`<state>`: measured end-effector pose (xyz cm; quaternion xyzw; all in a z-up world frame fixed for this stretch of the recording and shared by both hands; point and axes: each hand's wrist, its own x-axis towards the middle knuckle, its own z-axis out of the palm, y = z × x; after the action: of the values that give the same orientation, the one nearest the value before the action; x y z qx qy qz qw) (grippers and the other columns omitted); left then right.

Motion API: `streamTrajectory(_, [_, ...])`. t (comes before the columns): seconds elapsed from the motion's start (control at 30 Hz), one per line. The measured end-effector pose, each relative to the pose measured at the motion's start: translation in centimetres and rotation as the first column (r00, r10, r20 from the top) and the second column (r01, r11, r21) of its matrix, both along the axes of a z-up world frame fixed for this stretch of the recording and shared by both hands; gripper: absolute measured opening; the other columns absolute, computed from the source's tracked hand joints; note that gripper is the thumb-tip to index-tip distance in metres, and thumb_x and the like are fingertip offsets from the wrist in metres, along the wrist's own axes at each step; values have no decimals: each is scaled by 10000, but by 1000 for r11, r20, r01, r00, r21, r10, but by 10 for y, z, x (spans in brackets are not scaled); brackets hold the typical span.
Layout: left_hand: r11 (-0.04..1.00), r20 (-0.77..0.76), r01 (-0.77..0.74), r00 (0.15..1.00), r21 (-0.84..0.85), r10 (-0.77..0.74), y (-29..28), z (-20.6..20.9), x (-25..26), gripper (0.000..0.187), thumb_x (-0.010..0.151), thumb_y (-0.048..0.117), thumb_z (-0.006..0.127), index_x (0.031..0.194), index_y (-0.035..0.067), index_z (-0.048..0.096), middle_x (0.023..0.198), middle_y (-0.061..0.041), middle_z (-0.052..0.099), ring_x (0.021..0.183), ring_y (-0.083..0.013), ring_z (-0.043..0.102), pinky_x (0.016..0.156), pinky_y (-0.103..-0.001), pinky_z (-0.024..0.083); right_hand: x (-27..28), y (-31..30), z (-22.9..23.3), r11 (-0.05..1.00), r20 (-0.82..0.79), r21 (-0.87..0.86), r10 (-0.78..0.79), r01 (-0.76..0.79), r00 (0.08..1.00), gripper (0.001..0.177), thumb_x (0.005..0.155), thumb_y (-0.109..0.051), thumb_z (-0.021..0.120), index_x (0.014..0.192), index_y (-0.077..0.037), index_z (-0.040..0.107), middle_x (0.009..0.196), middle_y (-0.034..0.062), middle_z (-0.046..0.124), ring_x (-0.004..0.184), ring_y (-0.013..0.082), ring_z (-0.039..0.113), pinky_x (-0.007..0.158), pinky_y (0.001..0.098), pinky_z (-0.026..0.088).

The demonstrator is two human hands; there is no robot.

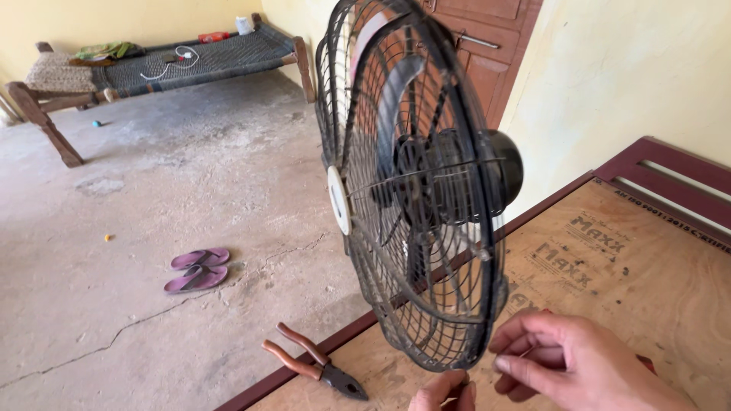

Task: The person repeatedly bends and twists a bent wire on the front grille of a standing electric fan, attempting to straighten it. A pair of pliers and a cloth are visible on the table but are not used during the clip.

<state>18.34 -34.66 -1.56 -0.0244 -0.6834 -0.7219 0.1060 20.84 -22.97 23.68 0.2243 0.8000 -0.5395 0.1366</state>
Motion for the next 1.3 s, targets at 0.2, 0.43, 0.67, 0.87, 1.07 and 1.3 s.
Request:
streamTrajectory(0.2, [952, -566, -231, 821, -200, 80, -27, 64, -6, 304, 722, 134, 908, 996, 187, 788, 884, -31, 752, 759, -156, 794, 677, -277, 671, 5, 10, -27, 996, -131, -42, -82, 77, 988, 235, 888, -2, 705, 1121, 15, 675, 1010, 121, 715, 877, 241, 757, 800, 377, 656])
streamTrajectory(0.43, [994, -100, -47, 994, -94, 38, -23, 96, -2, 276, 729, 61, 895, 970, 163, 807, 868, -35, 813, 677, -135, 820, 563, -263, 684, 10, 18, -56, 981, -162, -182, -100, 69, 982, 230, 897, 0, 696, 1122, 48, 682, 1014, 147, 764, 911, 249, 798, 821, 399, 655])
streamTrajectory(0.67, [994, -91, -104, 991, -35, 100, -17, 99, 0, 229, 729, 47, 870, 931, 130, 803, 912, -55, 801, 776, -164, 796, 610, -283, 667, 8, 16, -56, 976, -88, -165, -155, 139, 984, 255, 888, -65, 726, 1127, 18, 689, 969, 144, 804, 904, 228, 810, 831, 390, 687])
streamTrajectory(0.87, [972, -193, -195, 957, 133, 218, 7, 73, 2, 162, 751, 46, 876, 834, 92, 745, 890, -70, 763, 793, -168, 787, 616, -272, 675, 9, 14, -61, 961, -119, -265, -118, 83, 986, 264, 892, -38, 731, 1141, 27, 672, 1002, 157, 818, 928, 227, 814, 843, 399, 658])
streamTrajectory(1.07, [955, -398, -221, 872, 199, 285, 19, 41, -5, 223, 765, 32, 889, 935, 86, 755, 887, -67, 758, 759, -152, 807, 683, -255, 668, 11, 13, -62, 939, -59, -310, -177, 151, 982, 303, 861, -64, 739, 1148, 18, 691, 988, 156, 833, 914, 212, 809, 856, 378, 676])
streamTrajectory(1.3, [976, -458, -217, 865, 34, 208, 11, 41, 7, 308, 769, -21, 835, 1044, 105, 776, 972, -51, 761, 893, -144, 791, 819, -257, 652, 17, 10, -60, 951, -52, -232, -220, 203, 974, 351, 859, -107, 754, 1191, -2, 709, 996, 162, 840, 918, 212, 812, 853, 375, 680])
